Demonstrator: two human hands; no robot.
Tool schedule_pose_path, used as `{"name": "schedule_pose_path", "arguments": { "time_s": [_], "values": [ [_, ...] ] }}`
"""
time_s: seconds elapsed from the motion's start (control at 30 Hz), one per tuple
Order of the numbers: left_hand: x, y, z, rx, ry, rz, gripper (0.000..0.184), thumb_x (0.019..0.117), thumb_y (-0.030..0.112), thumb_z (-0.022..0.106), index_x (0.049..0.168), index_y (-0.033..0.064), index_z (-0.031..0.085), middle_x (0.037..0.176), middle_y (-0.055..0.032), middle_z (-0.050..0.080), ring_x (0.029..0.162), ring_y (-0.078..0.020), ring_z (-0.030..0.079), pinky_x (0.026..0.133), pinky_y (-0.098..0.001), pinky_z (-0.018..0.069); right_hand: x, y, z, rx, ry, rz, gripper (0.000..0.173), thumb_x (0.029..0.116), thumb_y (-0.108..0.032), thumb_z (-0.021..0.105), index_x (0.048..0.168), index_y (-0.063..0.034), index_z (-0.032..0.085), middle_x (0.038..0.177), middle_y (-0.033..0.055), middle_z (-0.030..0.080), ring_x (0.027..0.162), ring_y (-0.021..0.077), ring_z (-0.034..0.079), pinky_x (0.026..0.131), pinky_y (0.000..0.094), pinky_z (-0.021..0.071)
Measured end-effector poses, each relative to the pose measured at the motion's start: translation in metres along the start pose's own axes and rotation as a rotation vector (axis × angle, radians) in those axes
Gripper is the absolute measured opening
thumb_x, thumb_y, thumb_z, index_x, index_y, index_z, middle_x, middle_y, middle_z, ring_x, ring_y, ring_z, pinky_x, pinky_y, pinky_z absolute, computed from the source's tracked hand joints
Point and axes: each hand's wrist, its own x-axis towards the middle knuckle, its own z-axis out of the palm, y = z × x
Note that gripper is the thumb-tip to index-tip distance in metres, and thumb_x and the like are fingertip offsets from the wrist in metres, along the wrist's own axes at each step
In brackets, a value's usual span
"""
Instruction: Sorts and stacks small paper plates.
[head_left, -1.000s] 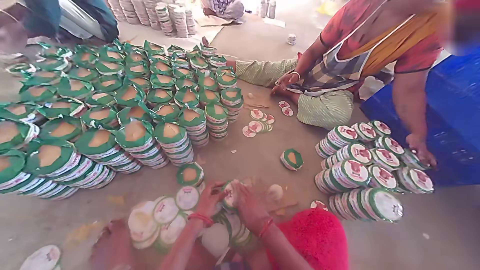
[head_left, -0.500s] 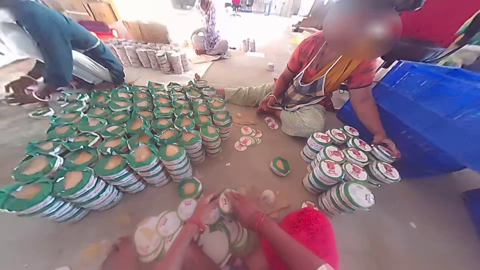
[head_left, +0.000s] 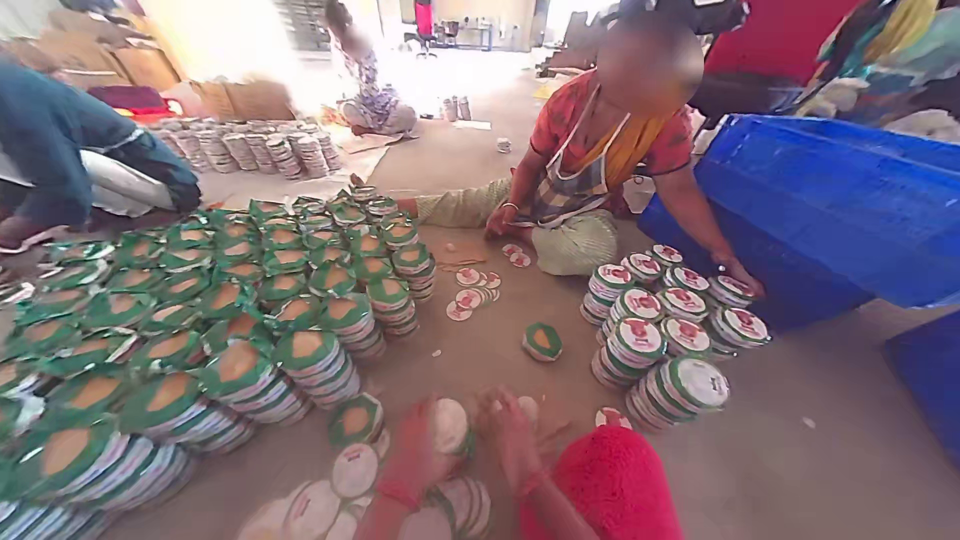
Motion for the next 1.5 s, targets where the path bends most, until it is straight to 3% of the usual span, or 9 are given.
{"name": "schedule_pose_path", "arguments": {
  "time_s": [0.1,0.2,0.3,0.47,0.6,0.83,1.1,1.33,1.5],
  "values": [
    [-0.004,0.022,0.009,-0.136,0.263,0.269,0.117,0.0479,0.037,0.097,0.146,-0.0036,0.05,0.138,-0.0267,0.058,0.126,-0.0464,0.057,0.106,-0.0581,0.0463,-0.013,-0.018,0.003,0.231,-0.241,0.175,0.061,0.1098,-0.048,0.017,0.146,-0.007,0.044,0.131,0.0091,0.064,0.117,0.0167,0.063,0.098,0.0366,0.054],
    [0.002,0.033,0.016,-0.145,0.361,0.437,0.132,0.0518,0.065,0.087,0.152,-0.0078,0.039,0.15,-0.0288,0.047,0.137,-0.0501,0.046,0.112,-0.067,0.0339,0.003,-0.039,0.009,0.497,-0.334,0.423,0.08,0.1006,-0.071,0.012,0.135,-0.0134,0.056,0.118,0.0126,0.071,0.107,0.0268,0.07,0.087,0.0478,0.0597],
    [0.005,0.015,0.007,-0.244,0.477,0.437,0.134,0.0723,0.084,0.064,0.157,-0.0109,0.021,0.16,-0.0369,0.024,0.149,-0.0522,0.025,0.121,-0.0653,0.0181,0.046,-0.064,0.01,0.281,-0.209,0.315,0.059,0.1085,-0.053,0.02,0.144,-0.0167,0.05,0.124,0.0109,0.066,0.107,0.0241,0.068,0.086,0.0443,0.0585],
    [0.008,-0.033,-0.018,-0.263,0.623,0.328,0.118,0.0864,0.074,0.059,0.157,-0.012,0.019,0.161,-0.0385,0.018,0.152,-0.0496,0.019,0.123,-0.0588,0.0132,0.138,-0.108,-0.034,-1.023,0.279,-0.438,0.059,0.1057,-0.037,0.048,0.156,-0.0075,0.04,0.154,0.0198,0.048,0.138,0.034,0.051,0.113,0.0506,0.0434],
    [0.007,-0.042,-0.021,-0.271,0.617,0.217,0.111,0.0888,0.071,0.058,0.156,-0.0106,0.026,0.161,-0.0352,0.024,0.152,-0.048,0.02,0.124,-0.0558,0.0134,0.194,-0.066,-0.081,-1.659,0.274,-0.144,0.08,0.0973,-0.052,0.059,0.164,-0.0243,0.024,0.17,0.0181,0.018,0.148,0.0543,0.025,0.106,0.0751,0.0337],
    [0.013,-0.027,-0.016,-0.225,0.498,0.222,0.108,0.0864,0.071,0.058,0.156,-0.0065,0.032,0.16,-0.0309,0.032,0.148,-0.0521,0.027,0.121,-0.0642,0.0149,0.181,-0.075,-0.08,-1.655,0.179,-0.098,0.097,0.093,-0.055,0.065,0.166,-0.0166,0.013,0.171,0.0214,0.007,0.154,0.0527,0.011,0.117,0.0736,0.0177],
    [-0.001,-0.026,-0.007,0.009,-0.142,-0.048,0.118,0.0694,0.039,0.093,0.161,0.0061,0.027,0.164,-0.0302,0.021,0.149,-0.0571,0.018,0.115,-0.0729,0.0195,0.014,-0.029,-0.04,-1.734,-0.162,0.033,0.09,0.0868,-0.052,0.073,0.156,-0.004,0.04,0.17,0.0224,0.012,0.156,0.0485,0.003,0.118,0.0747,0.0068],
    [-0.001,-0.033,0.009,0.033,-0.23,-0.109,0.123,0.0684,0.035,0.095,0.163,0.0083,0.02,0.169,-0.0198,0.016,0.153,-0.0466,0.018,0.116,-0.067,0.0264,0.025,-0.007,-0.03,-1.923,-0.339,0.176,0.087,0.0832,-0.049,0.08,0.151,-0.0047,0.048,0.173,0.0075,0.006,0.158,0.041,-0.006,0.118,0.0742,-0.001],
    [-0.004,-0.044,0.037,-0.13,-0.106,-0.093,0.13,0.0636,0.036,0.097,0.163,0.008,0.019,0.165,-0.0201,0.028,0.149,-0.0465,0.029,0.115,-0.0667,0.0291,0.009,-0.009,-0.022,-1.911,-0.335,0.108,0.07,0.0859,-0.042,0.078,0.14,-0.0025,0.06,0.169,0.0133,0.024,0.158,0.0425,0.003,0.12,0.0728,0.0028]
  ]
}}
